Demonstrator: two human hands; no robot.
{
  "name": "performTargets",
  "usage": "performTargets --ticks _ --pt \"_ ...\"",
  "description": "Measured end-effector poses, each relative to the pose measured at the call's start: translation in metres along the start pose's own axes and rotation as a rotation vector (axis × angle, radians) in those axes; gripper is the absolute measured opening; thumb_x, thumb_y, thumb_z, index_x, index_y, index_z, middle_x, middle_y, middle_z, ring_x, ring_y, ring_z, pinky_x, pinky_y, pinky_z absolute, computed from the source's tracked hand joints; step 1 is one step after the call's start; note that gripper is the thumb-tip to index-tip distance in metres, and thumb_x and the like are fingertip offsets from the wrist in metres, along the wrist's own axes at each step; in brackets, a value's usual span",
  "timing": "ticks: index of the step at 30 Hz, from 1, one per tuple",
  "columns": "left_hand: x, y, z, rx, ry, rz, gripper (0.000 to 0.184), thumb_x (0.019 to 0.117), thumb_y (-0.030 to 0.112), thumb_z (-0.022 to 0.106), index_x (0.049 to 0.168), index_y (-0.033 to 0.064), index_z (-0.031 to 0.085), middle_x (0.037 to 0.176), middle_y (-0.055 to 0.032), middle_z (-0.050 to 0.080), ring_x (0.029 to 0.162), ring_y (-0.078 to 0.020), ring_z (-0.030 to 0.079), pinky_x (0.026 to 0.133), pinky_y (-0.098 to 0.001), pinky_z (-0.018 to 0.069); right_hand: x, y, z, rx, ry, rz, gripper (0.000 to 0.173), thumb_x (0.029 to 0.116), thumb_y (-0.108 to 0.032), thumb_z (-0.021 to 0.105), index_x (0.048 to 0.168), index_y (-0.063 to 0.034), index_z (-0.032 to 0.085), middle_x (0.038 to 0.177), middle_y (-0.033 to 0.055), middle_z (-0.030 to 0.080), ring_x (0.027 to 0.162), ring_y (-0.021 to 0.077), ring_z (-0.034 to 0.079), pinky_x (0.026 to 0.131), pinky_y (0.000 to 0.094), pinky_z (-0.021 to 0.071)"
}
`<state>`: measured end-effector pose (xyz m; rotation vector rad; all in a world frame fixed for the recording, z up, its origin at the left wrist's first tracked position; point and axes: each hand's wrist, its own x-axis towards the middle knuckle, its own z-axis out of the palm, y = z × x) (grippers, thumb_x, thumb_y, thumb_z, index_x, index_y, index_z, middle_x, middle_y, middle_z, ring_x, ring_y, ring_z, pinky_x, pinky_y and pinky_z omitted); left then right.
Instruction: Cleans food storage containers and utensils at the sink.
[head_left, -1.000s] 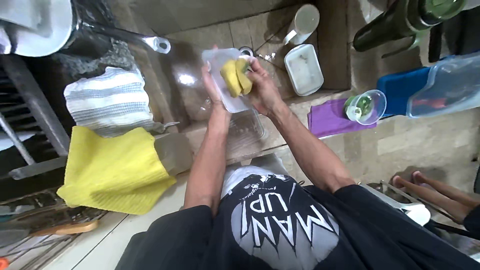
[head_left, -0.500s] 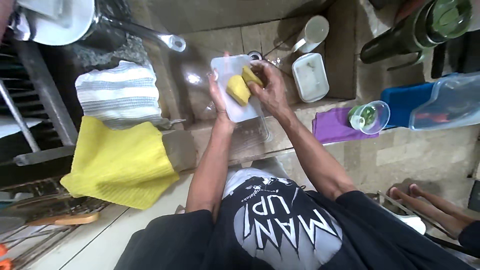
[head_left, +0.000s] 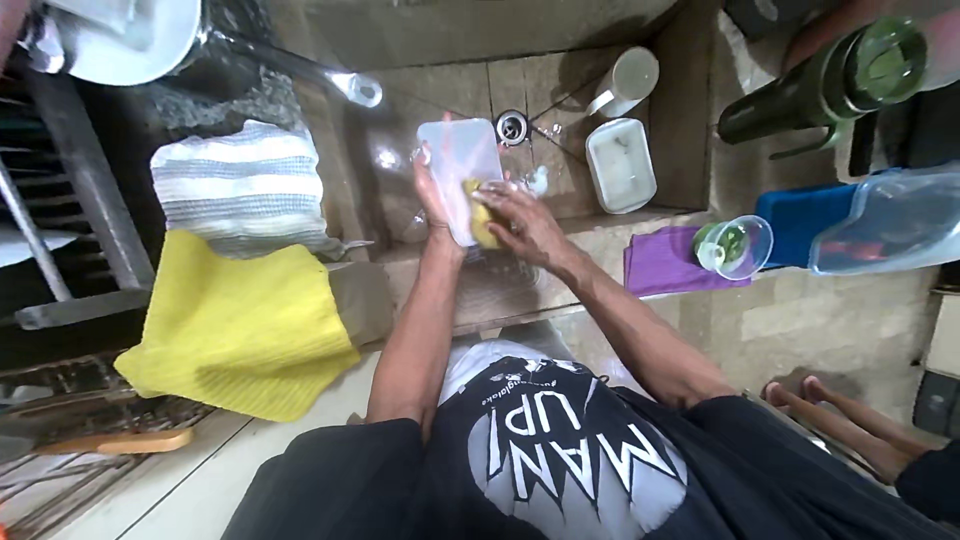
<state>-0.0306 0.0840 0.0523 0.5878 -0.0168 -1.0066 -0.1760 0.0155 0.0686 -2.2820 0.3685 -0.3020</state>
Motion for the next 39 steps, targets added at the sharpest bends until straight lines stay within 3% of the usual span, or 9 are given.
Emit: performTargets --ticks 5,11,16,19,22,24,30,34,39 --pt "-0.008 -0.022 0.018 0.046 0.069 -0.01 0.052 0.1084 0.042 0.021 0.138 0.0134 0.053 0.117 -0.0039 0.068 0.107 -0.0124 0.066 0.091 -0.0344 0.0575 0.041 0.002 0.004 0.023 0.201 0.047 0.036 0.1 -0.012 0.06 0.134 -0.0009 0.065 0.141 0.0172 0.061 0.134 0.0288 0.056 0.114 0.0458 0.0433" --pt "0.0 -0.007 0.012 0.077 0.074 -0.018 0.061 0.1087 0.048 0.01 0.154 0.0164 0.037 0.13 -0.0087 0.063 0.114 -0.0198 0.064 0.094 -0.0435 0.0573 0.015 0.002 0.008 0.076 0.122 -0.058 0.035 0.0952 -0.01 0.063 0.128 0.0001 0.069 0.132 0.0191 0.066 0.126 0.031 0.062 0.109 0.0461 0.048" --pt "-0.026 -0.015 0.04 0.222 0.12 -0.265 0.027 0.1038 0.019 0.033 0.107 0.0126 0.058 0.089 -0.0014 0.069 0.082 -0.0105 0.069 0.074 -0.0314 0.0602 0.073 0.023 -0.028 -0.142 0.289 0.005 0.034 0.0954 -0.01 0.063 0.128 0.0 0.069 0.131 0.0203 0.066 0.124 0.0339 0.062 0.107 0.0454 0.0477" --pt "-0.021 -0.001 0.034 0.623 0.088 -0.358 0.023 0.0991 0.01 0.047 0.121 0.0071 0.052 0.1 -0.0059 0.068 0.089 -0.0142 0.069 0.079 -0.0357 0.061 0.078 0.027 -0.044 -0.114 0.271 -0.156 0.032 0.0936 -0.011 0.066 0.123 -0.0001 0.071 0.125 0.0193 0.069 0.12 0.0323 0.064 0.104 0.0431 0.0509" --pt "-0.003 0.015 0.032 1.16 0.016 -0.267 0.04 0.0974 0.008 0.062 0.135 -0.002 0.055 0.126 -0.0146 0.066 0.116 -0.0188 0.065 0.102 -0.0403 0.0534 0.079 0.024 -0.05 -0.13 0.174 -0.241 0.03 0.0943 -0.012 0.064 0.121 -0.003 0.073 0.124 0.0172 0.069 0.119 0.0319 0.062 0.102 0.0423 0.0505" --pt "0.002 0.024 0.035 1.33 0.032 -0.17 0.033 0.0993 0.012 0.06 0.128 -0.0031 0.06 0.118 -0.0173 0.068 0.107 -0.0224 0.068 0.097 -0.0449 0.0549 0.081 0.026 -0.055 -0.134 0.216 -0.229 0.028 0.0934 -0.01 0.065 0.118 -0.0045 0.075 0.123 0.0162 0.07 0.118 0.031 0.063 0.102 0.0418 0.051" --pt "0.002 0.023 0.055 1.131 0.099 0.32 0.028 0.1046 0.01 0.053 0.127 -0.0021 0.066 0.112 -0.0095 0.072 0.097 -0.0067 0.069 0.089 -0.0268 0.0574 0.083 0.023 -0.049 0.116 0.595 0.188 0.028 0.093 -0.01 0.066 0.118 -0.0004 0.074 0.119 0.0155 0.072 0.112 0.0229 0.068 0.097 0.0392 0.0551" --pt "0.017 0.01 0.062 1.073 0.201 0.652 0.027 0.1029 0.005 0.053 0.121 -0.0118 0.064 0.111 -0.0154 0.072 0.103 -0.0102 0.069 0.094 -0.0257 0.0547 0.083 0.008 -0.027 0.231 0.684 0.479 0.024 0.0942 -0.013 0.065 0.116 -0.0033 0.072 0.106 0.0103 0.074 0.097 0.0174 0.071 0.089 0.038 0.058" --pt "0.018 -0.004 0.064 0.983 0.309 0.775 0.028 0.1059 0.006 0.049 0.121 -0.0132 0.062 0.11 -0.0154 0.072 0.103 -0.012 0.07 0.095 -0.0281 0.0563 0.07 0.003 -0.007 0.388 0.696 0.683 0.022 0.0927 -0.011 0.065 0.112 -0.0015 0.071 0.101 0.0111 0.073 0.094 0.0182 0.07 0.085 0.0385 0.0576"
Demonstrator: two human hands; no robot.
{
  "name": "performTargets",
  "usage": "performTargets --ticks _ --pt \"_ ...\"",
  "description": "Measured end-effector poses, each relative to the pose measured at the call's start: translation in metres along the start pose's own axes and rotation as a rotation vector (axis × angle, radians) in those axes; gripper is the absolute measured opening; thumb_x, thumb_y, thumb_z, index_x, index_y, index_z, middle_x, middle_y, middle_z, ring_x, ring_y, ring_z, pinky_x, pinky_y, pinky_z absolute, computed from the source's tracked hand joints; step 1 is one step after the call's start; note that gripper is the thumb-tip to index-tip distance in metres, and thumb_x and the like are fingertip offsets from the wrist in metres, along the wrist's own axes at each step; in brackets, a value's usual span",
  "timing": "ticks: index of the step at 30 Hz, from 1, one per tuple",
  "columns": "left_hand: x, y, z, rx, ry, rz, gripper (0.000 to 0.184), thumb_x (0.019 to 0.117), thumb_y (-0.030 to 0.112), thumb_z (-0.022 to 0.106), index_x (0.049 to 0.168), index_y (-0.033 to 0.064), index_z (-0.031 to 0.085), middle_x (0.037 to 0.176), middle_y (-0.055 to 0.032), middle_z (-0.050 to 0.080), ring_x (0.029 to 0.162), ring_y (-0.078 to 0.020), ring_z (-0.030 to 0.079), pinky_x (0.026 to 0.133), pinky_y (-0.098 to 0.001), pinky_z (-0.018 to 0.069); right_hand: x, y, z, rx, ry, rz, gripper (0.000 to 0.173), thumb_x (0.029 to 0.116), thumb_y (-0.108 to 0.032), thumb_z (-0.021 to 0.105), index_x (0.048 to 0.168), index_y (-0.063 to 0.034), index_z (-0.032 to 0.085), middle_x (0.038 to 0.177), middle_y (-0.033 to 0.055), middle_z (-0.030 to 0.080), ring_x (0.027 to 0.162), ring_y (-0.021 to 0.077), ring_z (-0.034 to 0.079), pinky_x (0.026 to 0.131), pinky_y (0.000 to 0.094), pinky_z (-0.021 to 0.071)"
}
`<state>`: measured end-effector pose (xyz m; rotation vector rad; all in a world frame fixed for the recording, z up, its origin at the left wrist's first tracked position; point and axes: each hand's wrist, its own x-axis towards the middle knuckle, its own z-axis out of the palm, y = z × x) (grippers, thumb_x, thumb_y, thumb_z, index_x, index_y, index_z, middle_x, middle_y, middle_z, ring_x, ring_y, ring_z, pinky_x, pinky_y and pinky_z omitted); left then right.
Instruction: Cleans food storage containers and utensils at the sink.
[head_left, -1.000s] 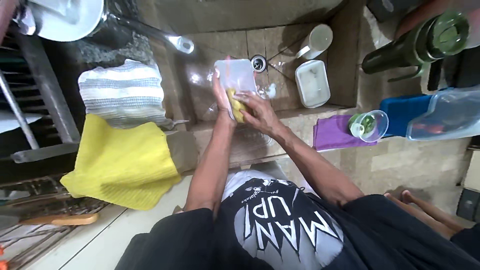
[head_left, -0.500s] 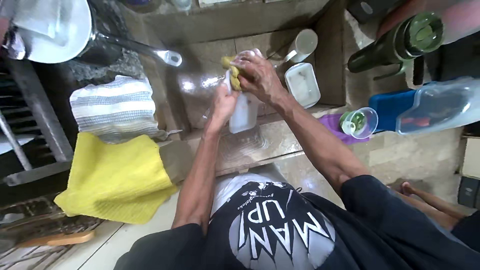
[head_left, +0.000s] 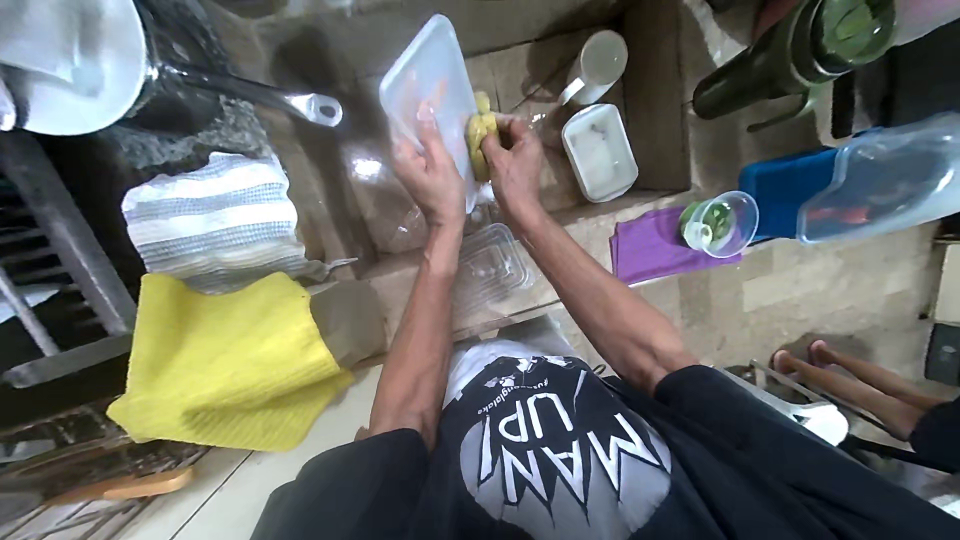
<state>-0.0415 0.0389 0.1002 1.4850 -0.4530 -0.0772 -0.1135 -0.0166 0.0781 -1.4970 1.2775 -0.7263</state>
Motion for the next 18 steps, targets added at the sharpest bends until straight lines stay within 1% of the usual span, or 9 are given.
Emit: performTargets --ticks 2,4,7,9,11,12,14,16,18 --pt "-0.002 -0.001 0.009 -0.017 0.069 0.038 0.027 0.1065 0.006 0.048 0.116 -0.0154 0.062 0.103 -0.0148 0.071 0.099 -0.0116 0.07 0.093 -0.0281 0.0564 -0.017 -0.002 0.008 0.223 -0.012 0.249 0.024 0.0984 -0.01 0.058 0.119 0.0007 0.064 0.104 0.0135 0.068 0.094 0.0193 0.066 0.083 0.0375 0.0565" --pt "0.001 -0.002 0.017 -0.002 0.109 0.086 0.027 0.1065 0.008 0.049 0.112 -0.0151 0.062 0.099 -0.014 0.071 0.097 -0.011 0.069 0.092 -0.028 0.0561 -0.03 -0.01 0.013 0.533 -0.023 0.478 0.025 0.1063 -0.016 0.048 0.125 -0.002 0.057 0.105 0.0121 0.062 0.091 0.0191 0.063 0.077 0.0372 0.0567" --pt "0.004 -0.003 0.011 -0.006 0.088 0.129 0.033 0.1074 0.009 0.049 0.122 -0.0201 0.057 0.11 -0.0197 0.069 0.106 -0.0139 0.068 0.099 -0.0283 0.0539 -0.033 -0.015 0.011 0.76 -0.079 0.535 0.023 0.1058 -0.015 0.048 0.125 -0.0039 0.055 0.103 0.0106 0.062 0.089 0.0193 0.064 0.077 0.0379 0.0579" --pt "0.001 -0.002 -0.007 -0.09 0.004 0.084 0.034 0.1056 0.009 0.054 0.126 -0.0184 0.053 0.114 -0.0187 0.07 0.108 -0.0167 0.07 0.098 -0.0329 0.0576 -0.023 -0.007 0.002 0.637 -0.118 0.4 0.02 0.1032 -0.009 0.05 0.121 -0.001 0.057 0.1 0.0107 0.064 0.087 0.0181 0.065 0.077 0.0363 0.0578" --pt "0.004 0.001 -0.04 -0.232 -0.226 0.033 0.05 0.1035 0.008 0.056 0.142 -0.0178 0.039 0.136 -0.0212 0.059 0.124 -0.0233 0.061 0.106 -0.0407 0.0533 0.0 0.003 -0.018 0.392 -0.164 0.159 0.026 0.0984 -0.006 0.057 0.123 0.0028 0.061 0.099 0.0132 0.069 0.087 0.0191 0.068 0.078 0.038 0.0594" --pt "0.008 0.003 -0.056 -0.28 -0.328 -0.021 0.048 0.1036 0.009 0.054 0.143 -0.0141 0.04 0.136 -0.0181 0.06 0.122 -0.0238 0.062 0.105 -0.0437 0.0545 0.012 0.005 -0.03 0.287 -0.198 0.035 0.029 0.0967 -0.006 0.058 0.124 0.0038 0.062 0.1 0.0135 0.07 0.087 0.0188 0.069 0.079 0.0379 0.0597" --pt "0.02 0.009 -0.08 -0.281 -0.525 -0.157 0.037 0.102 0.01 0.05 0.136 -0.006 0.053 0.124 -0.0097 0.067 0.109 -0.019 0.067 0.096 -0.0413 0.0583 0.033 0.003 -0.052 0.125 -0.308 -0.2 0.03 0.0961 -0.006 0.059 0.124 0.0045 0.064 0.107 0.0134 0.071 0.093 0.0172 0.07 0.084 0.0363 0.06" --pt "0.034 0.013 -0.086 -0.094 -0.723 -0.236 0.04 0.0998 0.012 0.055 0.137 -0.0024 0.057 0.127 -0.0088 0.066 0.106 -0.0145 0.067 0.093 -0.0348 0.0581 0.05 -0.007 -0.062 0.028 -0.395 -0.369 0.03 0.0954 -0.007 0.06 0.123 0.0024 0.067 0.112 0.0123 0.072 0.1 0.0158 0.07 0.09 0.0352 0.0593" --pt "0.041 0.017 -0.073 0.142 -0.839 -0.291 0.031 0.1019 0.016 0.058 0.13 0.0021 0.064 0.119 -0.0058 0.068 0.102 -0.0084 0.067 0.091 -0.0287 0.0571 0.056 -0.018 -0.058 -0.016 -0.468 -0.466 0.029 0.0956 -0.008 0.061 0.122 0.0012 0.069 0.114 0.0118 0.072 0.103 0.0152 0.07 0.093 0.0341 0.0584"
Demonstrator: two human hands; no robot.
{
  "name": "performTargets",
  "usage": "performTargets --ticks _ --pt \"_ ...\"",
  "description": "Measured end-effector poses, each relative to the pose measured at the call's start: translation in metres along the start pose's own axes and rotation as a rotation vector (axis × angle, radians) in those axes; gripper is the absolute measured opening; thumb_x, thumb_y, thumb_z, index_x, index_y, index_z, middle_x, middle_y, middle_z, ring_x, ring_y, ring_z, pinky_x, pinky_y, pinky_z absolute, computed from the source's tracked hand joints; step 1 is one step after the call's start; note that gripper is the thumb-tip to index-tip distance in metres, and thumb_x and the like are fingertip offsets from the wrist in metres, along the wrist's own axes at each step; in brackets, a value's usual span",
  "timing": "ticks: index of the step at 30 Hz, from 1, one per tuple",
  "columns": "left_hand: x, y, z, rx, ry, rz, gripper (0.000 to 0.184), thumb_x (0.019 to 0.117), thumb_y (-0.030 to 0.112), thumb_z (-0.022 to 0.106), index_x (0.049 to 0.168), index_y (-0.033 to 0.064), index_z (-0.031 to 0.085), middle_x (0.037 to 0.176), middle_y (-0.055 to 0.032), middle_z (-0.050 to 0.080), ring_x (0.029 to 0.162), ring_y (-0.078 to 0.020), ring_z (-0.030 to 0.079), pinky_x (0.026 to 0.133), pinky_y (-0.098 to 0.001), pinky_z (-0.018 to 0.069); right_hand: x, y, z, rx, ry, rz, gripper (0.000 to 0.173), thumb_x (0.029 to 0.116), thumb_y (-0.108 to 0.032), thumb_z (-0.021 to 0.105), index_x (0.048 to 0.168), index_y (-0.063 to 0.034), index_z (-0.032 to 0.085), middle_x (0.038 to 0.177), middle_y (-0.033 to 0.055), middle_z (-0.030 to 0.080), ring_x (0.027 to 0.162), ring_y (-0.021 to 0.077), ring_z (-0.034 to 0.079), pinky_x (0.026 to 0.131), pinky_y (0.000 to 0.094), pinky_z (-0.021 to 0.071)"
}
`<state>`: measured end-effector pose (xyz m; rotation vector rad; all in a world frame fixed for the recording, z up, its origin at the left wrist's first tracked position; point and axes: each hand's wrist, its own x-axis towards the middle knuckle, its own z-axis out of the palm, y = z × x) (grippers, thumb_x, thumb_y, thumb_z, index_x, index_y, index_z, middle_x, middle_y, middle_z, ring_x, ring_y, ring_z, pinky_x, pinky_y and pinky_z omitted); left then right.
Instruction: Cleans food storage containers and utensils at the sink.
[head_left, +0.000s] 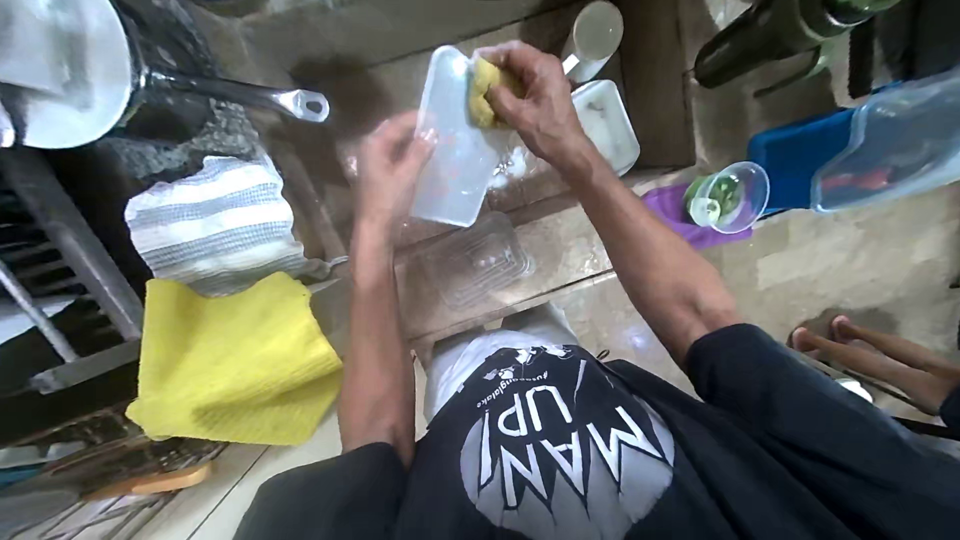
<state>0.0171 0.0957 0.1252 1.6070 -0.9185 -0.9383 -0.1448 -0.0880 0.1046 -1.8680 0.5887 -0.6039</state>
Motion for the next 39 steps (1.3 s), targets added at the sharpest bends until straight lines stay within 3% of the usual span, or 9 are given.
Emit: performTargets --ticks 3,11,14,17,22,26,32,35,39 --pt "0.015 0.01 0.009 0.088 -0.042 -0.104 0.026 0.1036 0.017 0.057 0.124 0.0023 0.064 0.107 -0.0057 0.07 0.093 -0.0073 0.069 0.085 -0.0289 0.0596 0.003 -0.008 0.009 -0.074 -0.066 -0.061 0.03 0.0987 -0.011 0.059 0.125 -0.0001 0.069 0.119 0.0128 0.071 0.108 0.0159 0.069 0.097 0.0334 0.0561" --pt "-0.029 -0.004 0.03 0.15 0.355 0.167 0.029 0.1064 0.015 0.052 0.126 -0.0024 0.064 0.11 -0.0074 0.073 0.095 -0.007 0.07 0.086 -0.0276 0.0589 -0.055 0.013 0.027 -0.044 0.228 0.212 0.034 0.0992 -0.014 0.062 0.129 0.0005 0.067 0.116 0.0132 0.073 0.104 0.0167 0.071 0.096 0.036 0.0576" --pt "-0.069 0.003 0.038 0.38 0.291 0.306 0.03 0.1013 0.005 0.051 0.125 -0.0075 0.065 0.108 -0.0164 0.073 0.094 -0.0151 0.07 0.083 -0.0305 0.0561 -0.082 0.028 0.011 0.059 0.311 0.268 0.033 0.0992 -0.012 0.062 0.128 0.0043 0.065 0.116 0.0155 0.072 0.104 0.0182 0.071 0.094 0.0366 0.059" --pt "-0.108 -0.018 0.063 0.573 -0.002 0.387 0.043 0.1002 -0.002 0.043 0.141 -0.0051 0.056 0.153 -0.0223 0.049 0.147 -0.0373 0.042 0.122 -0.0514 0.0349 -0.101 0.033 -0.005 0.139 0.38 0.331 0.032 0.0992 -0.012 0.062 0.127 0.0038 0.065 0.114 0.0144 0.072 0.102 0.0187 0.071 0.092 0.0379 0.0597" --pt "-0.136 -0.108 0.11 0.806 -0.334 0.292 0.056 0.1004 0.035 0.052 0.155 0.0208 0.049 0.169 -0.018 0.023 0.155 -0.0488 0.01 0.12 -0.0762 0.0086 -0.117 0.04 -0.014 0.187 0.416 0.381 0.033 0.099 -0.011 0.062 0.128 0.0043 0.064 0.114 0.0156 0.071 0.102 0.02 0.07 0.092 0.0391 0.0597" --pt "-0.124 -0.109 0.109 0.814 -0.235 0.254 0.064 0.0849 0.07 0.067 0.134 0.0288 0.069 0.163 -0.0176 0.036 0.148 -0.0457 0.031 0.116 -0.0667 0.0271 -0.13 0.041 -0.009 0.235 0.406 0.438 0.033 0.0992 -0.011 0.062 0.128 0.0041 0.064 0.111 0.0156 0.071 0.099 0.0198 0.07 0.089 0.0391 0.06" --pt "-0.097 -0.108 0.104 0.909 -0.248 0.211 0.088 0.0801 0.076 0.066 0.151 0.0267 0.052 0.158 -0.0158 0.043 0.143 -0.0407 0.041 0.116 -0.0636 0.0291 -0.146 0.038 0.004 0.58 0.404 0.644 0.039 0.1063 -0.013 0.043 0.143 -0.0063 0.055 0.13 0.0128 0.065 0.109 0.0202 0.066 0.091 0.0406 0.0573" --pt "-0.1 -0.109 0.103 0.872 -0.278 0.186 0.08 0.0848 0.072 0.064 0.148 0.024 0.056 0.152 -0.0142 0.051 0.138 -0.0378 0.048 0.115 -0.0617 0.0343 -0.149 0.018 -0.006 0.837 0.406 0.763 0.051 0.1108 -0.042 0.024 0.147 -0.0228 0.053 0.138 0.0066 0.06 0.113 0.0216 0.062 0.088 0.0415 0.0556" --pt "-0.096 -0.106 0.097 0.839 -0.279 0.123 0.079 0.0844 0.073 0.064 0.143 0.0205 0.061 0.143 -0.0138 0.06 0.135 -0.0378 0.052 0.115 -0.0608 0.0346 -0.142 0.028 -0.016 1.018 0.369 0.744 0.066 0.0999 -0.068 0.044 0.146 -0.0201 0.051 0.137 0.0047 0.06 0.117 0.0192 0.062 0.094 0.0403 0.0569"
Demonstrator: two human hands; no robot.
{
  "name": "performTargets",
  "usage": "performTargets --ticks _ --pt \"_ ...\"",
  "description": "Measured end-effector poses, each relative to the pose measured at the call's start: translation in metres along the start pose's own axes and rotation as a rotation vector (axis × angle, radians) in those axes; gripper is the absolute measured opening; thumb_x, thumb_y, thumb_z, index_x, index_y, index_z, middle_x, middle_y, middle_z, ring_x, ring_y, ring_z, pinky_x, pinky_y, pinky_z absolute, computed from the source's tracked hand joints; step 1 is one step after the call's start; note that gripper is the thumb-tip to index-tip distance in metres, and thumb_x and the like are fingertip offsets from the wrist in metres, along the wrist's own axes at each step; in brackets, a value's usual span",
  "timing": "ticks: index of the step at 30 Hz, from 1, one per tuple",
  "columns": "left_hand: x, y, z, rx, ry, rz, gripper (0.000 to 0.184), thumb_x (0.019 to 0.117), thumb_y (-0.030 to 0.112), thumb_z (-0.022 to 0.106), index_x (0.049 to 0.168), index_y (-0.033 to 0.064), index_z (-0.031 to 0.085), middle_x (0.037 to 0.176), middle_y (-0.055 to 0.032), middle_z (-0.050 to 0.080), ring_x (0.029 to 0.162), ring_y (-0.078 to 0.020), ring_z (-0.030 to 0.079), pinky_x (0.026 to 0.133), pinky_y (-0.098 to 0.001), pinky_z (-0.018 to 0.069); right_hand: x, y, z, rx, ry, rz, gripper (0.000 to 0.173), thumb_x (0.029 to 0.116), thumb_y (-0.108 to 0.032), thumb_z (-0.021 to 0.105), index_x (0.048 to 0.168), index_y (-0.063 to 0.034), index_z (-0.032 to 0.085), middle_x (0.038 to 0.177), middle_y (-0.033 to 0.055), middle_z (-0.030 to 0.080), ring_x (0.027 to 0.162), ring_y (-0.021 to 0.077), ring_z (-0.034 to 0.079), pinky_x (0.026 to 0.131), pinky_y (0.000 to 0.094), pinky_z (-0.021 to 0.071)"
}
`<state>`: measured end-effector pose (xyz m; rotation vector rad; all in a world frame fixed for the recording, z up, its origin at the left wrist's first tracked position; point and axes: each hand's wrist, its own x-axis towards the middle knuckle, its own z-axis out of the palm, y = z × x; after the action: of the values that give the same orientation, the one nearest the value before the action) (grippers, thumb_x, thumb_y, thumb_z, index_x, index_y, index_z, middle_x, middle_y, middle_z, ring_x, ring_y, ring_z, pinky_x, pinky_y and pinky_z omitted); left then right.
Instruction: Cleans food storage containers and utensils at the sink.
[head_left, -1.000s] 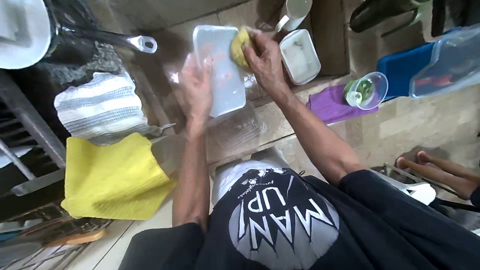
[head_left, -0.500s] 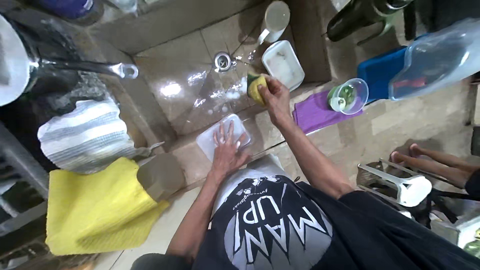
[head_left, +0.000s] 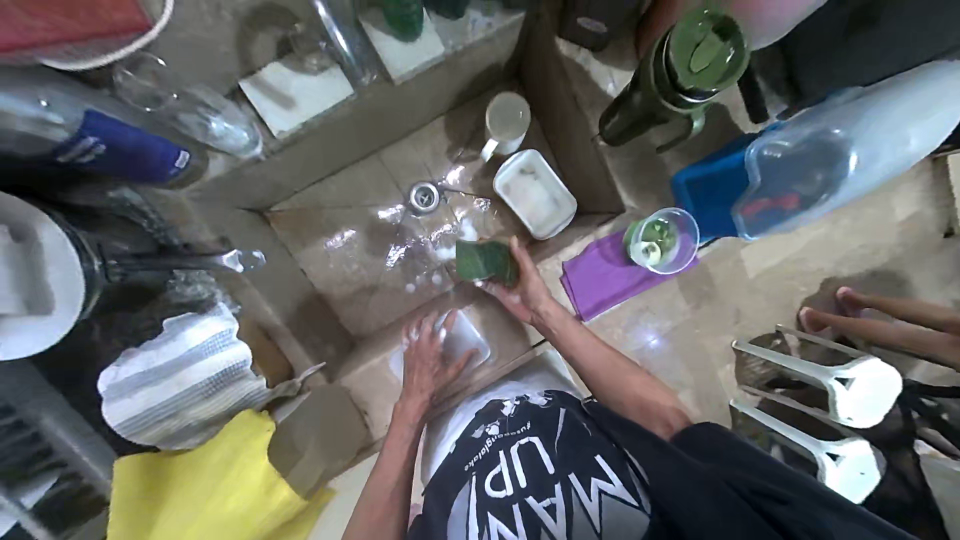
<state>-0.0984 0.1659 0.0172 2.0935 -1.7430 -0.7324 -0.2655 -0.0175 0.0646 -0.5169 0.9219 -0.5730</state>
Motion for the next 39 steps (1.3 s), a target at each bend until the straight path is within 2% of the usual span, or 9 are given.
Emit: performTargets --ticks 3,8,12,16,21,25,30,35,39 --pt "0.034 0.003 -0.018 -0.105 -0.022 -0.087 0.063 0.0921 0.054 0.067 0.14 0.0138 0.063 0.136 -0.014 0.064 0.13 -0.0357 0.056 0.11 -0.0594 0.0409 0.004 -0.01 -0.002 -0.033 0.047 -0.001 0.056 0.0972 -0.047 0.066 0.14 -0.0136 0.052 0.125 0.0054 0.066 0.106 0.0167 0.067 0.091 0.0368 0.0591" --pt "0.155 0.022 -0.037 -0.379 -0.041 -0.2 0.042 0.1009 0.028 0.065 0.135 0.0035 0.061 0.133 -0.0203 0.064 0.123 -0.037 0.062 0.106 -0.058 0.0482 0.0 -0.03 -0.012 -0.097 0.155 -0.113 0.03 0.0996 -0.021 0.065 0.126 -0.0081 0.059 0.112 0.0067 0.069 0.098 0.0176 0.068 0.088 0.0398 0.0591" --pt "0.279 0.021 0.002 -0.414 -0.055 -0.181 0.042 0.1015 0.03 0.061 0.135 0.0051 0.063 0.132 -0.0175 0.066 0.125 -0.0313 0.063 0.11 -0.0534 0.0471 -0.008 -0.041 -0.037 -0.137 0.209 -0.212 0.03 0.0972 -0.01 0.063 0.125 -0.0003 0.06 0.113 0.0142 0.07 0.1 0.0245 0.07 0.091 0.0462 0.0591" --pt "0.341 0.041 0.025 -0.56 -0.054 -0.29 0.048 0.1011 0.026 0.063 0.142 0.0025 0.054 0.137 -0.0203 0.062 0.124 -0.0321 0.062 0.107 -0.0512 0.0498 -0.012 -0.052 -0.054 -0.367 0.312 -0.267 0.042 0.0937 -0.011 0.069 0.132 0.0014 0.056 0.117 0.014 0.07 0.105 0.0238 0.07 0.094 0.0449 0.0609" --pt "0.365 0.035 0.042 -0.53 -0.074 -0.429 0.051 0.1001 0.03 0.064 0.143 0.0048 0.055 0.137 -0.0218 0.061 0.125 -0.0374 0.061 0.108 -0.0561 0.0469 0.002 -0.056 -0.052 -0.482 0.311 -0.307 0.021 0.0976 -0.009 0.064 0.115 0.0032 0.068 0.107 0.01 0.073 0.101 0.0152 0.071 0.095 0.0369 0.0591" --pt "0.369 0.042 0.036 -0.523 -0.052 -0.444 0.044 0.102 0.032 0.062 0.137 0.0059 0.06 0.131 -0.0217 0.064 0.116 -0.0357 0.065 0.102 -0.0555 0.0501 0.011 -0.058 -0.053 -0.534 0.385 -0.343 0.022 0.0961 -0.01 0.066 0.115 0.0002 0.07 0.111 0.0101 0.071 0.103 0.0164 0.069 0.095 0.0379 0.0583" --pt "0.369 0.041 0.022 -0.462 -0.176 -0.41 0.043 0.1044 0.029 0.058 0.141 0.0072 0.058 0.135 -0.0212 0.063 0.127 -0.037 0.059 0.109 -0.0561 0.0446 0.01 -0.061 -0.056 -0.618 0.377 -0.204 0.024 0.0981 -0.018 0.069 0.118 -0.0043 0.068 0.103 0.0075 0.075 0.094 0.0168 0.072 0.087 0.0405 0.0614" --pt "0.385 0.031 0.03 -0.471 -0.236 -0.368 0.04 0.1061 0.031 0.054 0.135 0.0053 0.06 0.136 -0.0201 0.061 0.128 -0.0352 0.058 0.11 -0.0557 0.0436 0.005 -0.056 -0.056 -0.724 0.331 -0.163 0.047 0.0922 -0.018 0.076 0.136 -0.0102 0.06 0.117 0.007 0.072 0.098 0.0168 0.072 0.084 0.0397 0.0634" --pt "0.379 0.034 0.036 -0.496 -0.101 -0.391 0.046 0.1028 0.033 0.06 0.137 0.002 0.055 0.134 -0.0208 0.062 0.124 -0.0337 0.06 0.107 -0.0509 0.0474 0.002 -0.052 -0.056 -0.754 0.3 -0.179 0.037 0.0909 -0.016 0.077 0.124 -0.006 0.063 0.103 0.0067 0.074 0.089 0.0152 0.073 0.08 0.0379 0.0639"
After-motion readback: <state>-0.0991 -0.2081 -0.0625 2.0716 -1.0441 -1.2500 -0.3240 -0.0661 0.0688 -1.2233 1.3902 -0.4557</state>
